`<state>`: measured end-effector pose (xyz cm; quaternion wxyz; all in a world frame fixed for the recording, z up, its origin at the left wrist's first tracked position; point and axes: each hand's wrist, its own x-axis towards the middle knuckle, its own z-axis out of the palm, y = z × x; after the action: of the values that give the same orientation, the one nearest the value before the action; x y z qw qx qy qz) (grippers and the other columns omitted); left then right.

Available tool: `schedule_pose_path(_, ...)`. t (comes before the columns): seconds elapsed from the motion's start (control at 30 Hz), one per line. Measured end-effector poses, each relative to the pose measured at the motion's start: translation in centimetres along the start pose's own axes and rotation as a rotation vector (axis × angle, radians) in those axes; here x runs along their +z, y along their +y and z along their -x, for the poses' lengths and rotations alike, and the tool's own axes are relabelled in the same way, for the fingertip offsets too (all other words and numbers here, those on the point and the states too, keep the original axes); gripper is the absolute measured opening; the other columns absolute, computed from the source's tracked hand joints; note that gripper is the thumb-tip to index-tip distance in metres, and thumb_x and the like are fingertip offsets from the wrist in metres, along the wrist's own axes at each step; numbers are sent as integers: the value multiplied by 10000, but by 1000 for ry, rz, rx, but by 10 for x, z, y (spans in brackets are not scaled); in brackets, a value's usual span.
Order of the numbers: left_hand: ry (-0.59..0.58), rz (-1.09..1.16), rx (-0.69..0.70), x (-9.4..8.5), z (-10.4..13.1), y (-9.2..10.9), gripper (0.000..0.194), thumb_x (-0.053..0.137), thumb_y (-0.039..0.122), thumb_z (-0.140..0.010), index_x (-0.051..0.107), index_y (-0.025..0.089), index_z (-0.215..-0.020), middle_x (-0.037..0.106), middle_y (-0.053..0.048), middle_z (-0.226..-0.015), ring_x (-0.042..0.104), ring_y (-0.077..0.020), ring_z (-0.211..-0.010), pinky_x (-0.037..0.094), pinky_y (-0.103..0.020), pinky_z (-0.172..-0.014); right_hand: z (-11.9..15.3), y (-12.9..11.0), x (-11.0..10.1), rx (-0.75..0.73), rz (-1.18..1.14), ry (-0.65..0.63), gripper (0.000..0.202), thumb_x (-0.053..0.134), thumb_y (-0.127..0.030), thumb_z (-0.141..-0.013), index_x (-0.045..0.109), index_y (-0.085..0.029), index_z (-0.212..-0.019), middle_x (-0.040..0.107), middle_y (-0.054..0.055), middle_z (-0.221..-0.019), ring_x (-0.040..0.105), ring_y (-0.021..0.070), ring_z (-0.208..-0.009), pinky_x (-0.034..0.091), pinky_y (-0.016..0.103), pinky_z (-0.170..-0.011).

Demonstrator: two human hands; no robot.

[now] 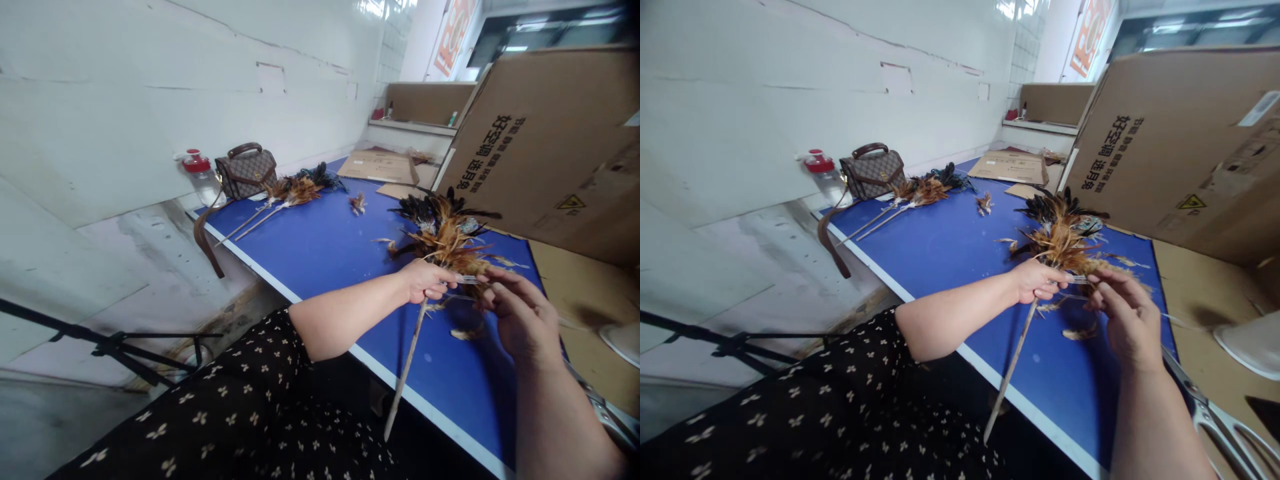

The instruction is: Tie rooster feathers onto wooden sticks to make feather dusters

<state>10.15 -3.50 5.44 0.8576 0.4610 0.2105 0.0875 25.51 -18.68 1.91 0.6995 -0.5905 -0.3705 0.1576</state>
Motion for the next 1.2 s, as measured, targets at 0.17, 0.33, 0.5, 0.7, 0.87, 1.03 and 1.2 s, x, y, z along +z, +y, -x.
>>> schedule_pose_path(0.17, -13, -28, -14, -1, -1, 1, 320, 697, 44, -1019, 635, 127, -717, 582, 31, -704, 271, 4, -429, 175, -162, -391, 2, 1, -2, 37, 96, -117, 664, 1086, -532, -692, 900, -281, -1278, 849, 93, -1150, 730, 202, -786, 673, 349, -686)
schedule_pose_path(0.33, -38, -37, -18, 0, -1, -1, 300, 720, 48, -1000, 650, 122, -718, 586, 28, -704, 279, 3, -429, 166, -169, -393, 1, 6, -1, -14, 204, -41, 567, 1067, -566, -727, 928, -251, -1177, 844, 80, -994, 707, 187, -693, 622, 313, -604)
schedule_pose_path(0.5, -35, -22, -21, 1, 1, -1, 308, 750, 66, -999, 645, 124, -715, 584, 30, -701, 286, 6, -425, 170, -163, -391, -1, 13, -3, -58, 244, -2, 402, 1021, -628, -793, 919, -297, -998, 786, 51, -844, 649, 197, -645, 570, 330, -549)
schedule_pose_path(0.7, -31, -23, -20, 0, 0, -2, 296, 801, 64, -958, 640, 131, -719, 576, 33, -707, 278, 6, -437, 164, -159, -396, -2, 16, -5, -57, 233, -9, 430, 1011, -651, -810, 889, -269, -968, 755, 46, -795, 632, 180, -628, 530, 299, -534)
schedule_pose_path(0.87, -26, -30, -10, 0, 0, -2, 290, 725, 61, -1012, 655, 121, -737, 565, 34, -706, 268, 3, -441, 162, -160, -399, 1, 8, 0, -43, 159, -31, 604, 1070, -608, -724, 896, -251, -1179, 839, 89, -1030, 707, 192, -727, 620, 313, -616)
schedule_pose_path(1.03, -29, -26, -19, -1, -2, -2, 234, 717, 56, -1007, 685, 115, -783, 575, 28, -720, 268, -2, -451, 169, -168, -403, 2, 3, -2, 6, 102, -112, 695, 1101, -540, -673, 881, -277, -1277, 845, 90, -1164, 739, 207, -823, 668, 323, -678)
schedule_pose_path(1.2, -62, -10, 6, -2, -3, -2, 183, 709, 54, -992, 715, 111, -818, 606, 17, -737, 258, -3, -450, 177, -169, -393, 3, -2, -3, 73, 108, -178, 719, 1117, -523, -639, 892, -290, -1281, 848, 77, -1070, 741, 199, -761, 671, 324, -687)
